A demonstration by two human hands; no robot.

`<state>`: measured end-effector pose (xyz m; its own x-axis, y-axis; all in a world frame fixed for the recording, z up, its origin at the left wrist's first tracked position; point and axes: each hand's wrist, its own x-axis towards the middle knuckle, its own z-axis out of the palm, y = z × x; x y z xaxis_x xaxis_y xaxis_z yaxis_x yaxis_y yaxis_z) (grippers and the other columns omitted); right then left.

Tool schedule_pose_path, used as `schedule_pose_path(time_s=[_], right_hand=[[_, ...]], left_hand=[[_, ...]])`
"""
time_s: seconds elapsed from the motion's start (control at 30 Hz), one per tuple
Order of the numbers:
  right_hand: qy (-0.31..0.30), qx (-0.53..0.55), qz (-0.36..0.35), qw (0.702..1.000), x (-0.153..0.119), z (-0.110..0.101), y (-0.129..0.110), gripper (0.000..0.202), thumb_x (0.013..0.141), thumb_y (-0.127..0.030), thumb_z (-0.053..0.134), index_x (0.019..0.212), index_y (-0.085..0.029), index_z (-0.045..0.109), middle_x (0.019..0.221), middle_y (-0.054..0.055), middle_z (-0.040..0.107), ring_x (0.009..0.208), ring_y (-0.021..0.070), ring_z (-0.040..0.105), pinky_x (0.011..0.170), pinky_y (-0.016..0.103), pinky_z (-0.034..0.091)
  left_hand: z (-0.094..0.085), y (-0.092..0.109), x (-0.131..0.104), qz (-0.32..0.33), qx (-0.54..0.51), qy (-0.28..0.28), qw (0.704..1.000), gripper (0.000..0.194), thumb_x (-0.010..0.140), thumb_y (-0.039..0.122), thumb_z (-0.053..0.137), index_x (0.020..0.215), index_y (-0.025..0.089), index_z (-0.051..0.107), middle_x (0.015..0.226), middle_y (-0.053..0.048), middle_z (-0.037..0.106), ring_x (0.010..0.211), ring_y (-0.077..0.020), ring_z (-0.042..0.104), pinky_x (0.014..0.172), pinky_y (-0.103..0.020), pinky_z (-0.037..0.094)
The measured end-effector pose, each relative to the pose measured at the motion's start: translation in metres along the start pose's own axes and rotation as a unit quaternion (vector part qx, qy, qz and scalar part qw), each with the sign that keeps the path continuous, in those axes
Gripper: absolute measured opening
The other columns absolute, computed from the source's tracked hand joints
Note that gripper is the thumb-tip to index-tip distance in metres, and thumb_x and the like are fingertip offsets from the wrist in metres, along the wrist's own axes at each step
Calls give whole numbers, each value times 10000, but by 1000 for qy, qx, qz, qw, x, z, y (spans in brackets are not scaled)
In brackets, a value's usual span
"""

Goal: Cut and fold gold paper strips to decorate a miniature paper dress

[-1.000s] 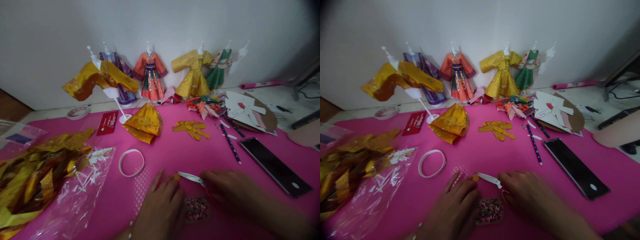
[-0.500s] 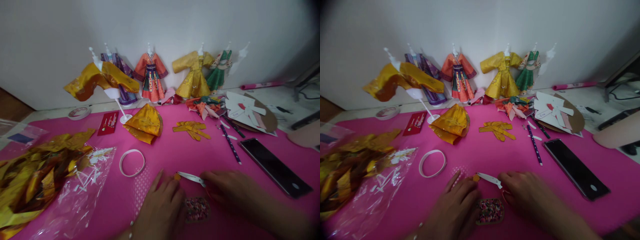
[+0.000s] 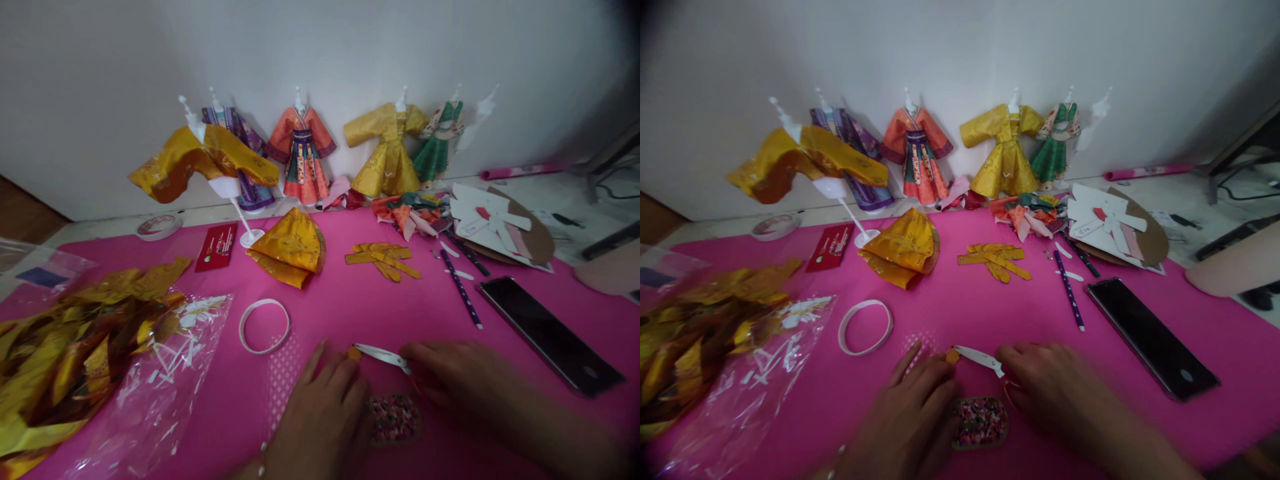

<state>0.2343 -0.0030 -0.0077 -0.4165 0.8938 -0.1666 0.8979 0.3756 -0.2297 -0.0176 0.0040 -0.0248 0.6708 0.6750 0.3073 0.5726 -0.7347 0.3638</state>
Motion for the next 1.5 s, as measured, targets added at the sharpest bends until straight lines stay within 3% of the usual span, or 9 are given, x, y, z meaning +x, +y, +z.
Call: schedule_pose_path(time_s=[0.4,0.7,0.93,1.5], right_hand=[[-2,7,7,1000,0,-2,-3,212,822,-91,546,927,-270,588,798,-8,700,627,211,658,540,333,207],[-7,5,1,1000,1,-3,-3,194,833,-98,541,922,-262,594,792,4,702,605,207,653,530,335,204],[-13,8,1,1000,1,-4,-4,210,833,-86,538,938,-259,593,804,11,704,615,210,659,524,333,216],[9,-7,-4,1000,0,0,-3,209,813,-84,553,927,-257,585,763,-13,693,597,196,655,522,331,188]], left_hand=[[0,0,0,3,5,-12,1000,134,917,214,571,1026,198,648,1098,-64,706,1059,-241,670,1130,-558,405],[3,-1,-2,5,4,9,1000,124,924,238,574,1012,202,653,1085,-54,710,1044,-232,672,1127,-545,412],[-1,2,0,7,15,-15,1000,141,932,215,543,1023,195,648,1100,-72,703,1061,-249,666,1116,-568,419],[0,0,0,5,8,-13,1000,132,933,216,548,1023,202,642,1099,-66,700,1066,-238,658,1117,-553,420]])
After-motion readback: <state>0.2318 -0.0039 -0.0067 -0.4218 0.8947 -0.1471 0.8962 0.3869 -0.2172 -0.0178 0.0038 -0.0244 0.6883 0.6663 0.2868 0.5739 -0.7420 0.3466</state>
